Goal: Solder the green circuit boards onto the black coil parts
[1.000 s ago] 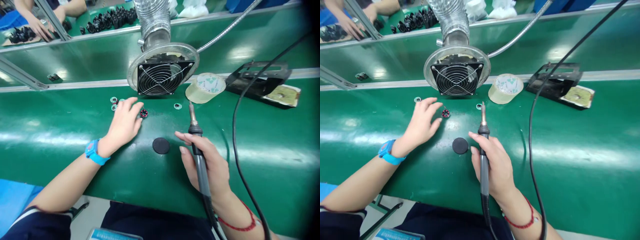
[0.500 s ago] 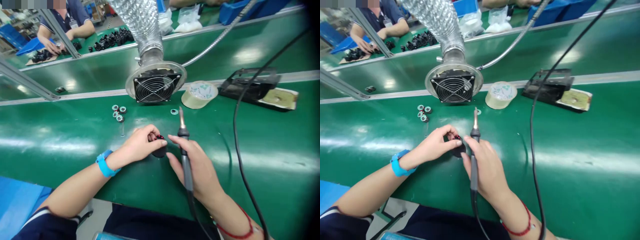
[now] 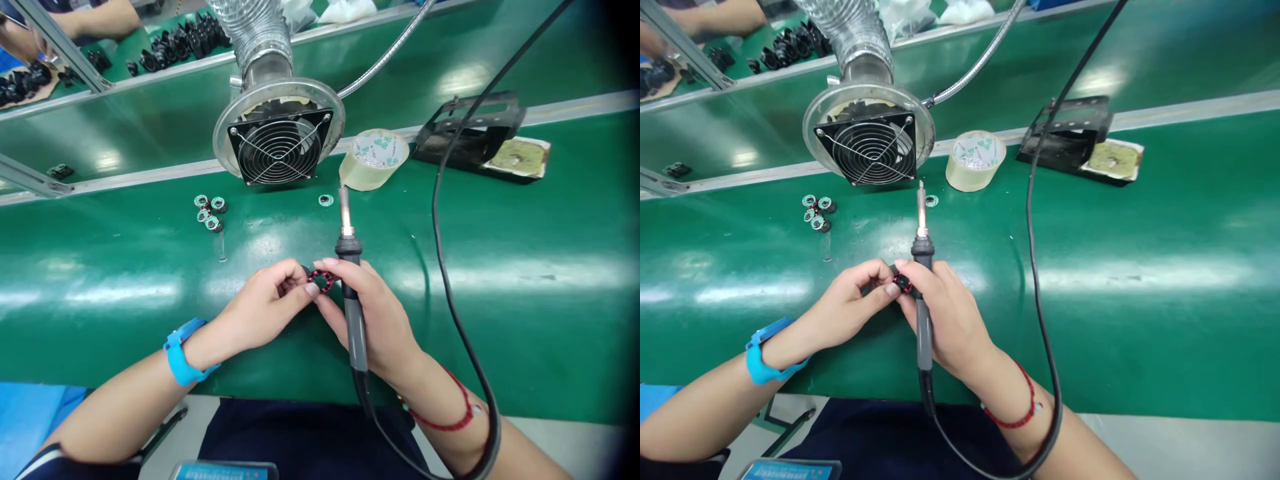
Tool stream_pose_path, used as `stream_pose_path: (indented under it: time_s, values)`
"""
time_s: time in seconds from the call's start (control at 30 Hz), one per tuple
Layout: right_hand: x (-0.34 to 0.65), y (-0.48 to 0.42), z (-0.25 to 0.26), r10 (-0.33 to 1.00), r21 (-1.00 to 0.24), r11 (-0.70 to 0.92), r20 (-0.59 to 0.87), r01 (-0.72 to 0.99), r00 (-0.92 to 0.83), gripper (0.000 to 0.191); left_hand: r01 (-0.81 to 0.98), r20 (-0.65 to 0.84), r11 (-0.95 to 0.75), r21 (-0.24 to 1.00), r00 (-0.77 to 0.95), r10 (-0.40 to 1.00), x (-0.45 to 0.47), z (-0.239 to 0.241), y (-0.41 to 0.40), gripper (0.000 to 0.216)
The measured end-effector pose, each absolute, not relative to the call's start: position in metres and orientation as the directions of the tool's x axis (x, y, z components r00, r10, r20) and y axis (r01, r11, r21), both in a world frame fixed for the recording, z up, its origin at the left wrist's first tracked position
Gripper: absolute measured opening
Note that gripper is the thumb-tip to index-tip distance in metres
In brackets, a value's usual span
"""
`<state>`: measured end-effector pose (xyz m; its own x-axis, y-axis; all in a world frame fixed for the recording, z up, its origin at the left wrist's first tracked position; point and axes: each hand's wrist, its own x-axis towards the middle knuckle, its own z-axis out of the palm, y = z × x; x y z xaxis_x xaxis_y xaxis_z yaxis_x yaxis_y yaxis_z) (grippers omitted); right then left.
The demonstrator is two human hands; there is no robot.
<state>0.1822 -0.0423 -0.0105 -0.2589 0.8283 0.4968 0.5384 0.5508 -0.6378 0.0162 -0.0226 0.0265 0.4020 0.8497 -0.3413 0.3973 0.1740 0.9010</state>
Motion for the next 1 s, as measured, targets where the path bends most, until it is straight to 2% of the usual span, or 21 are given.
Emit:
stream_pose_path:
  time_s: [0.17, 0.3, 0.47, 0.57, 0.73, 0.8, 0.9, 1.0]
  values:
    - [0.183, -0.043, -0.01, 0.828, -0.661, 0.561, 0.458, 0.498, -0.324, 0.04, 0.25, -0.345, 0.263, 0.932, 0.384, 0.856, 0.004, 0.024, -0.016, 0.023]
    - [0.184, -0.042, -0.01, 0.822, -0.656, 0.569, 0.458, 0.495, -0.339, 0.039, 0.129, -0.327, 0.305, 0.944, 0.215, 0.92, -0.006, 0.024, -0.008, 0.021]
    - [0.183, -0.04, -0.011, 0.767, -0.59, 0.642, 0.49, 0.49, -0.414, 0.043, 0.329, -0.373, 0.246, 0.912, 0.412, 0.831, -0.001, 0.027, -0.01, 0.028]
    - [0.182, -0.041, -0.013, 0.759, -0.575, 0.651, 0.487, 0.496, -0.431, 0.044, 0.341, -0.41, 0.282, 0.897, 0.404, 0.818, 0.002, 0.026, -0.012, 0.024]
    - [0.181, -0.042, -0.014, 0.809, -0.637, 0.588, 0.486, 0.499, -0.332, 0.047, 0.06, -0.471, 0.476, 0.877, 0.292, 0.832, -0.003, 0.025, -0.012, 0.023]
    - [0.18, -0.043, -0.013, 0.821, -0.633, 0.568, 0.484, 0.527, -0.303, 0.045, 0.014, -0.489, 0.506, 0.863, 0.277, 0.827, -0.004, 0.025, -0.012, 0.027]
    - [0.177, -0.042, -0.013, 0.826, -0.592, 0.554, 0.482, 0.585, -0.294, 0.04, 0.112, -0.488, 0.481, 0.869, 0.345, 0.802, 0.0, 0.024, -0.016, 0.03]
    - [0.174, -0.04, -0.012, 0.817, -0.541, 0.56, 0.489, 0.628, -0.307, 0.035, 0.197, -0.507, 0.467, 0.862, 0.363, 0.782, 0.003, 0.022, -0.02, 0.022]
